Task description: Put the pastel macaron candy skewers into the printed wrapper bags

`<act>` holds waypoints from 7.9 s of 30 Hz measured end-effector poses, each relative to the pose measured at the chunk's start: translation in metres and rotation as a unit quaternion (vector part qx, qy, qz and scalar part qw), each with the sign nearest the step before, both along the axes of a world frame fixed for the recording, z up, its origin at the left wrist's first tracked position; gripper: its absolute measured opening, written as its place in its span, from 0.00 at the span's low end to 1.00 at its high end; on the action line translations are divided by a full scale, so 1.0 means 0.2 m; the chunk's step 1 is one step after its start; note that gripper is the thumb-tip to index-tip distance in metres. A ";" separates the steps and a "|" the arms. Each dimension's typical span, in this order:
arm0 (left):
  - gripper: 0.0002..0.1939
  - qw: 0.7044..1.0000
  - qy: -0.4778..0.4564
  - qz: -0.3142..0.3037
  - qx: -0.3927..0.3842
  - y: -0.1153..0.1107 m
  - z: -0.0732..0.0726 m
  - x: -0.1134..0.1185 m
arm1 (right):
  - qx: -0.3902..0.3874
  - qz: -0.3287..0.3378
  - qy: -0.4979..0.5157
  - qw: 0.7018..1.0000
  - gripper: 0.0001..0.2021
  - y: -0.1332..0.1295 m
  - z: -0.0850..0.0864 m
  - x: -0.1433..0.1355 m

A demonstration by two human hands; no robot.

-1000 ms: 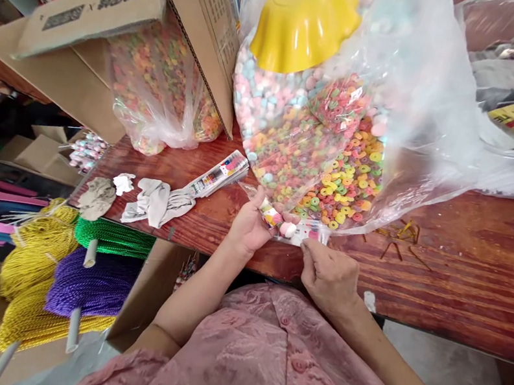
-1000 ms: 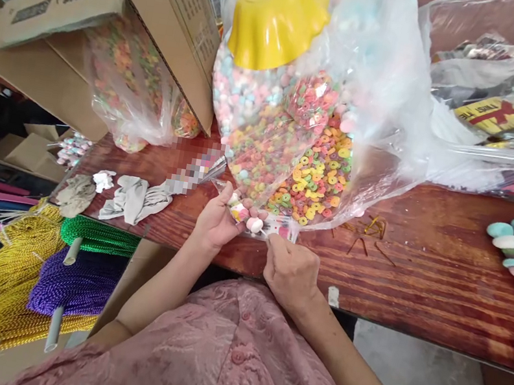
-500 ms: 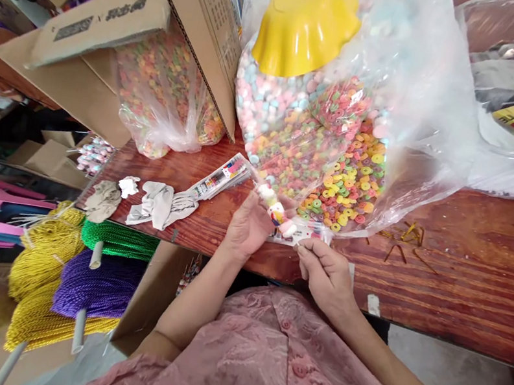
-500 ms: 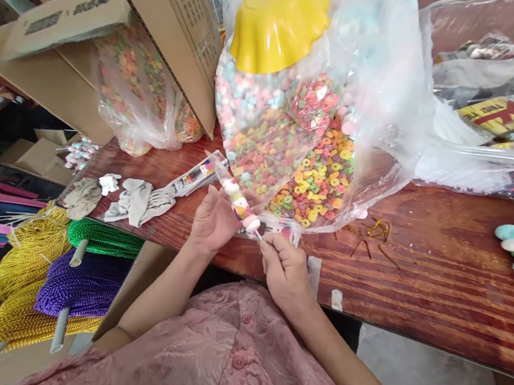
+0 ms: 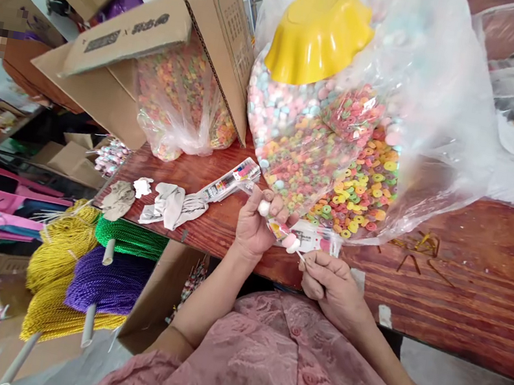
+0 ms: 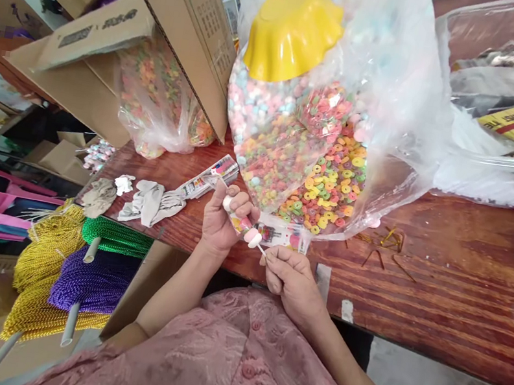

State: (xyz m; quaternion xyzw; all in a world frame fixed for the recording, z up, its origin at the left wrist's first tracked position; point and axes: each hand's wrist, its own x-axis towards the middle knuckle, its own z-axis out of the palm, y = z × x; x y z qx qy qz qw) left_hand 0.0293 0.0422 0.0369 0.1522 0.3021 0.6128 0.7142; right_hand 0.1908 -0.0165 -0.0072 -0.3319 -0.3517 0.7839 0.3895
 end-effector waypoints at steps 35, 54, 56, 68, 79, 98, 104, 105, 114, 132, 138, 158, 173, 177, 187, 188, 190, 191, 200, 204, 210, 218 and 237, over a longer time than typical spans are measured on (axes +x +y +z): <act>0.24 0.995 0.086 -0.053 0.018 -0.12 -0.04 0.10 | 0.128 -0.058 -0.143 0.980 0.16 0.01 0.08 -0.06; 0.24 0.986 0.153 -0.041 0.059 -0.13 -0.03 0.13 | 0.269 -0.197 -0.242 0.911 0.11 0.05 0.09 -0.04; 0.21 0.990 0.126 -0.024 0.052 -0.11 0.01 0.10 | 0.319 -0.194 -0.276 0.886 0.10 0.06 0.09 -0.02; 0.23 0.946 0.263 -0.190 0.017 -0.28 -0.02 0.09 | 0.652 -0.151 -0.501 0.550 0.10 0.21 0.19 0.20; 0.17 0.719 0.651 -0.101 0.224 -0.21 0.27 0.02 | 0.767 -0.136 -0.515 0.358 0.07 0.20 0.45 0.23; 0.09 0.601 0.776 -0.129 0.139 -0.40 0.07 -0.02 | 0.724 -0.149 -0.519 0.428 0.06 0.00 0.14 0.09; 0.12 0.612 0.771 -0.122 0.128 -0.41 -0.01 0.01 | 0.684 -0.163 -0.543 0.458 0.07 -0.05 0.08 0.06; 0.12 0.615 0.770 -0.117 0.128 -0.42 -0.01 0.01 | 0.677 -0.165 -0.547 0.463 0.07 -0.05 0.08 0.06; 0.12 0.638 0.757 -0.093 0.105 -0.43 -0.07 -0.01 | 0.651 -0.171 -0.535 0.511 0.07 -0.07 0.04 0.05; 0.16 0.677 0.715 -0.120 0.131 -0.40 -0.09 -0.04 | 0.647 -0.150 -0.546 0.511 0.08 -0.06 0.01 0.04; 0.15 0.637 0.751 -0.094 0.147 -0.37 -0.13 -0.04 | 0.642 -0.126 -0.551 0.518 0.10 -0.06 0.00 0.04; 0.12 0.561 0.794 -0.064 0.226 -0.40 -0.11 0.01 | 0.536 -0.038 -0.500 0.680 0.13 0.00 0.00 -0.03; 0.12 0.721 0.641 -0.095 0.247 -0.38 0.21 -0.01 | 0.694 -0.063 -0.402 0.594 0.12 0.09 0.39 0.06; 0.13 0.797 0.557 -0.099 0.211 -0.40 0.18 -0.01 | 0.703 -0.021 -0.374 0.604 0.11 0.16 0.43 0.10; 0.21 0.869 0.391 -0.268 0.145 -0.36 0.21 -0.04 | 0.623 0.014 -0.258 0.738 0.09 0.23 0.54 0.18; 0.23 0.887 0.371 -0.251 0.109 -0.37 0.19 -0.02 | 0.626 0.006 -0.255 0.737 0.09 0.23 0.53 0.16; 0.24 0.910 0.350 -0.212 0.067 -0.38 0.15 0.02 | 0.626 -0.008 -0.255 0.737 0.08 0.24 0.51 0.14; 0.24 0.917 0.339 -0.201 0.058 -0.38 0.13 0.03 | 0.623 -0.007 -0.257 0.739 0.08 0.24 0.50 0.13; 0.24 0.951 0.290 -0.095 0.048 -0.28 0.12 0.05 | 0.377 -0.129 -0.137 0.907 0.13 0.23 0.38 0.10; 0.27 0.922 0.358 -0.129 0.075 -0.27 0.10 0.07 | 0.285 -0.096 -0.124 0.946 0.10 0.20 0.29 0.04; 0.27 0.909 0.348 -0.216 0.078 -0.23 0.12 0.05 | 0.230 -0.173 -0.118 0.951 0.11 0.22 0.25 0.04; 0.20 0.863 0.327 -0.371 0.100 -0.10 0.19 -0.03 | 0.442 -0.219 -0.250 0.833 0.08 0.24 0.32 0.04; 0.14 0.580 0.606 -0.475 0.267 -0.15 0.08 0.07 | 0.570 0.085 -0.488 0.655 0.07 0.13 0.20 0.26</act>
